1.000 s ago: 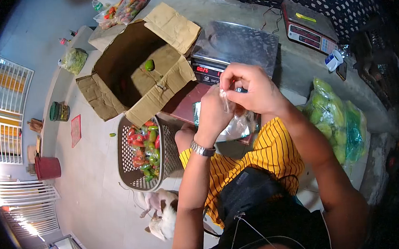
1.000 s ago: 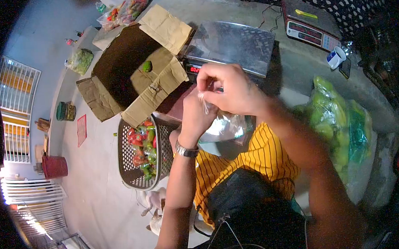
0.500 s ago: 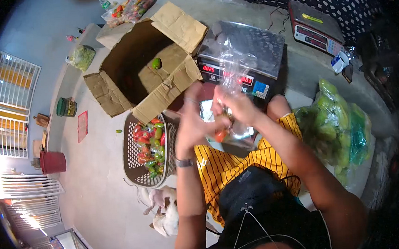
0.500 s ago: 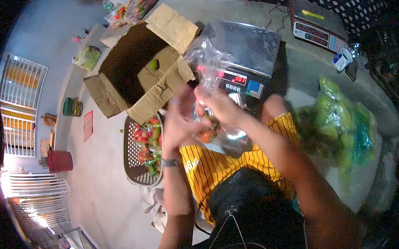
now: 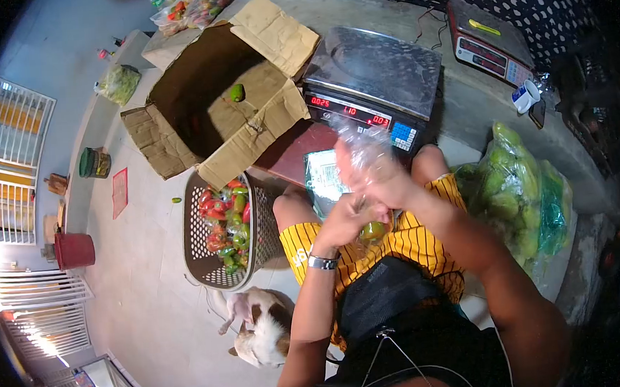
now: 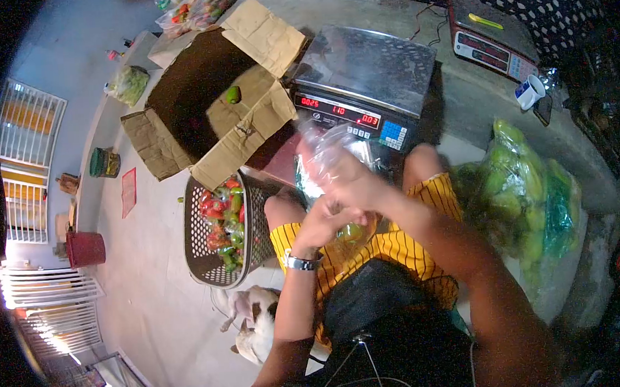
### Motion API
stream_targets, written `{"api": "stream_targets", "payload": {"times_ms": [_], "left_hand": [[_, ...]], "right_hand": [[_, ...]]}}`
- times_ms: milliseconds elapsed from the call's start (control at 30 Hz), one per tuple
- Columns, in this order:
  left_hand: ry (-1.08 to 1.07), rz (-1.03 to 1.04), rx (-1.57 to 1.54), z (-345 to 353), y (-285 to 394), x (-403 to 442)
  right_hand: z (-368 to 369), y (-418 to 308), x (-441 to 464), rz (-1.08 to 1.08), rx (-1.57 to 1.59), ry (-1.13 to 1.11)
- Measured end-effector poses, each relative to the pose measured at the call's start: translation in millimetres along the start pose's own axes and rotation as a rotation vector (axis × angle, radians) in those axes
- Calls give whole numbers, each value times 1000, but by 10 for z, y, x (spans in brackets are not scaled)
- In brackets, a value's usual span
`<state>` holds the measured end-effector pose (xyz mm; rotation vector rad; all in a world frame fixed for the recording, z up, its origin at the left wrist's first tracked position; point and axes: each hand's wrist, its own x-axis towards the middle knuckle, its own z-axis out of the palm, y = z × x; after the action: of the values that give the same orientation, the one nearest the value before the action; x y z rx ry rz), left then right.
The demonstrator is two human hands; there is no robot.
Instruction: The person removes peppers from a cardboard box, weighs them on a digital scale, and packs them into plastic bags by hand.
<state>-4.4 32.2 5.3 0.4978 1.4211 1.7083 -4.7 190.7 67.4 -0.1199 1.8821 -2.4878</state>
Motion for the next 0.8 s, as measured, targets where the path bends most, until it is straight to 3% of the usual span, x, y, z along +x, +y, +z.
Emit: {"api": "stream_targets", "payload": {"times_ms": [33, 67, 100, 133, 233, 267, 367, 400, 467, 500, 533, 567, 633, 667, 800], "left_hand": [[53, -2, 1, -27, 38, -69], [105, -3, 2, -57, 81, -136], [156, 1, 6, -75, 100, -163], [181, 150, 130, -76, 77, -175], [185, 179, -148, -62, 126, -228], [201, 53, -343, -69, 169, -265], [169, 351, -655, -117, 51, -230], [286, 296, -515, -233, -101, -244], [219, 176, -359, -257, -68, -247], [174, 129, -278, -261, -4, -216], [232, -34, -165, -157, 287, -262], [213, -4, -72, -180, 313, -229], [180, 55, 116, -249, 360, -161], [150, 28, 254, -378, 264, -155], [-171, -88, 197, -417, 319, -265]], "right_hand": [[-156, -82, 14, 201, 369, 109], [-189, -439, 96, 216, 399, 242], [-367, -453, 105, 195, 559, 196], [-483, -396, 105, 226, 647, 258], [-934, 92, 140, 177, 775, 392], [-1025, 205, 142, 138, 799, 434], [-1045, 114, 254, -369, -451, 952], [-627, -291, 110, -183, -557, 945], [-416, -335, -69, -522, -912, 291], [-172, -358, -209, -382, -917, 19], [-44, -185, -277, -439, -1146, -140], [3, -19, -347, -478, -1170, -172], [-65, 25, -314, -134, -1023, -223], [-144, 9, -274, -119, -1015, -271], [-251, -153, -235, -69, -889, -436]]}}
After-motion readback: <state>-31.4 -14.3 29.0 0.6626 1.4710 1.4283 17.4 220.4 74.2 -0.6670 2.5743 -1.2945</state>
